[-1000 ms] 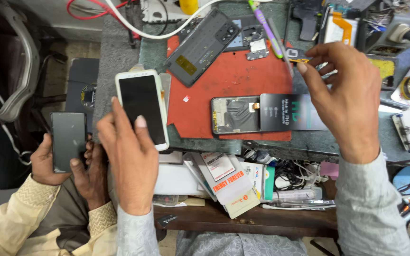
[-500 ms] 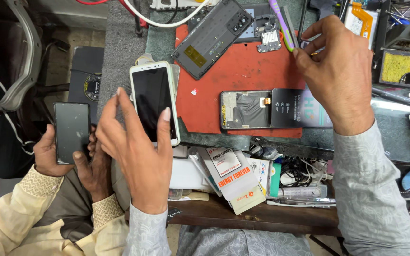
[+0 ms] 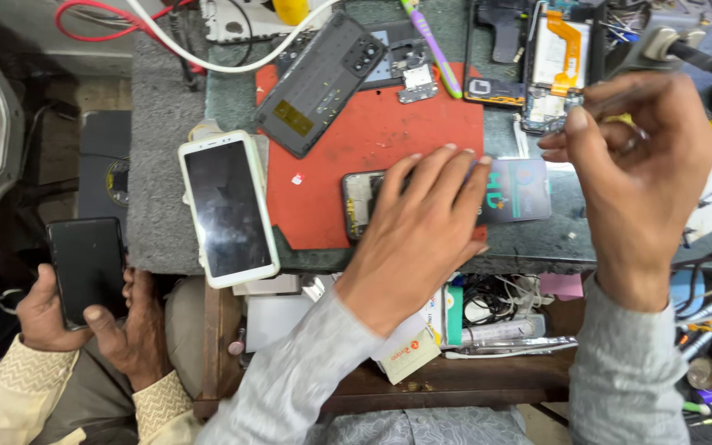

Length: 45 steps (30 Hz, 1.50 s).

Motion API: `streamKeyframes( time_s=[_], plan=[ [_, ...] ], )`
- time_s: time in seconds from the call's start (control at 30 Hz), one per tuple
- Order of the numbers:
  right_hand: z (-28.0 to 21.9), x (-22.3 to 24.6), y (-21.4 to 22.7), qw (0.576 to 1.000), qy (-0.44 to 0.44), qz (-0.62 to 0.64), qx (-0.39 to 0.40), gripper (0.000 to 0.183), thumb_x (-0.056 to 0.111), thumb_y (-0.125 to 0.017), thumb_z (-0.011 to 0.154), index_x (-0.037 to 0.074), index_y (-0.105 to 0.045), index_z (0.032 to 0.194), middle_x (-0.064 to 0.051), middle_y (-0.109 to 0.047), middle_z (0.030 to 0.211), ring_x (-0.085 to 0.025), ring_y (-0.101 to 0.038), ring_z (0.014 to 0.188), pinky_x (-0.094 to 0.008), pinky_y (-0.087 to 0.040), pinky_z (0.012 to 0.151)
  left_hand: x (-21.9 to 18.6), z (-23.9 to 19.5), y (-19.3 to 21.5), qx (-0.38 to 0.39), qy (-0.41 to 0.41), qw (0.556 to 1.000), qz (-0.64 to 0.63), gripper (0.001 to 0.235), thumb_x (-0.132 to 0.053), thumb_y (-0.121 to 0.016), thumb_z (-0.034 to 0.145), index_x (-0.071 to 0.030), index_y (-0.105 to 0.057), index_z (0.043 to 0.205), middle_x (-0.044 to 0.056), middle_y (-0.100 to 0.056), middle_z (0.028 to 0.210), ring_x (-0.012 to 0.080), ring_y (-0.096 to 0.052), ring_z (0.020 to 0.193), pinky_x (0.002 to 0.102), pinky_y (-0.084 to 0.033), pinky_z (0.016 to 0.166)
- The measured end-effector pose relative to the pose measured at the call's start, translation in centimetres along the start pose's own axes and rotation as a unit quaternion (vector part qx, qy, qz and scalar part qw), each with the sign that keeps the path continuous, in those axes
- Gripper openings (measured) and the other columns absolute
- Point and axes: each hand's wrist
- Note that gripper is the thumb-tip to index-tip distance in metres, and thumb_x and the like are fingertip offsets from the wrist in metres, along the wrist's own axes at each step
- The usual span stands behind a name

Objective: The person disassembles a smartphone, removes the battery and internal components, and uses a metal tool to pry and adjust parts. They handle a replacement screen assembly and place it on the workbench.

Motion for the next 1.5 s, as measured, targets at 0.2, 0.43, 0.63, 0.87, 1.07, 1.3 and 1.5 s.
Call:
streamKeyframes(
  time_s=[0.2, 0.43, 0.63, 0.87, 1.07, 1.3, 1.5],
  plan=[
    [-4.8, -2.2, 2.7, 0.995, 0.008, -0.013, -0.099, 0.02, -0.005, -0.069, 0.117, -0.005, -0.05, 0.115, -0.014, -0.067, 0.101, -0.018, -0.074, 0.089, -0.029, -0.067, 0.085, 0.0, 2.5, -2.4, 0.053, -0.003, 0.998, 0.021, 0.072, -0.026, -0.085, 0.077, 0.006, -0.055, 0.134, 0.012, -0.06, 0.116, 0.0279, -0.056, 0.113, 0.043, -0.045, 0.094],
    [-7.4, -5.3, 4.6, 0.99, 0.033, -0.003, -0.139, 0.019, -0.002, -0.066, 0.115, -0.005, -0.047, 0.117, -0.016, -0.066, 0.103, -0.02, -0.073, 0.09, -0.03, -0.065, 0.088, -0.1, 2.7, -2.7, 0.005, 0.026, 1.0, 0.011, 0.083, -0.026, -0.085, 0.075, 0.008, -0.049, 0.142, 0.014, -0.057, 0.112, 0.0284, -0.054, 0.105, 0.042, -0.045, 0.088],
    [-8.1, -6.1, 4.0, 0.983, 0.049, 0.001, -0.175, 0.015, 0.001, -0.061, 0.117, -0.009, -0.05, 0.121, -0.016, -0.063, 0.103, -0.019, -0.067, 0.088, -0.029, -0.063, 0.086, -0.3, 2.1, -3.3, -0.06, 0.041, 0.996, -0.047, 0.088, -0.031, -0.084, 0.086, 0.002, -0.039, 0.155, 0.013, -0.055, 0.122, 0.0288, -0.058, 0.112, 0.042, -0.05, 0.096],
    [-7.9, -3.4, 1.1, 0.994, 0.055, -0.04, -0.089, 0.023, 0.016, -0.058, 0.116, -0.002, -0.062, 0.131, -0.014, -0.071, 0.11, -0.022, -0.071, 0.098, -0.034, -0.059, 0.09, 1.2, -1.1, -0.2, -0.094, 0.102, 0.968, -0.208, 0.097, -0.034, -0.084, 0.096, -0.01, -0.022, 0.168, 0.012, -0.053, 0.139, 0.022, -0.062, 0.126, 0.033, -0.056, 0.104],
    [-5.4, -2.0, -1.5, 0.952, 0.153, -0.217, 0.154, 0.062, 0.022, -0.086, 0.073, 0.0, -0.06, 0.125, -0.016, -0.066, 0.132, -0.036, -0.06, 0.125, -0.046, -0.047, 0.107, 3.2, -3.9, 2.3, -0.097, 0.137, 0.955, -0.246, 0.095, -0.02, -0.086, 0.089, -0.01, -0.031, 0.166, 0.013, -0.05, 0.144, 0.0256, -0.062, 0.134, 0.039, -0.056, 0.115],
    [-2.4, -2.1, -1.4, 0.936, 0.153, -0.2, 0.246, 0.064, 0.024, -0.09, 0.068, 0.004, -0.06, 0.122, -0.012, -0.067, 0.126, -0.032, -0.062, 0.121, -0.043, -0.05, 0.103, 4.4, -4.4, 3.6, -0.069, 0.1, 0.941, -0.316, 0.086, -0.018, -0.085, 0.09, -0.004, -0.036, 0.16, 0.016, -0.048, 0.148, 0.0275, -0.058, 0.143, 0.041, -0.049, 0.127],
    [0.7, -2.8, -0.5, 0.908, 0.189, -0.195, 0.319, 0.064, 0.025, -0.09, 0.065, 0.005, -0.061, 0.119, -0.011, -0.068, 0.122, -0.031, -0.063, 0.116, -0.042, -0.05, 0.098, 4.1, -4.7, 3.3, -0.067, 0.101, 0.958, -0.259, 0.091, -0.024, -0.082, 0.088, -0.002, -0.034, 0.161, 0.017, -0.053, 0.148, 0.0288, -0.06, 0.136, 0.038, -0.051, 0.117]
  ],
)
Point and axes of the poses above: each hand's wrist, its own z-axis towards the middle knuckle, its own y-axis out of the back of the hand, x = y × z
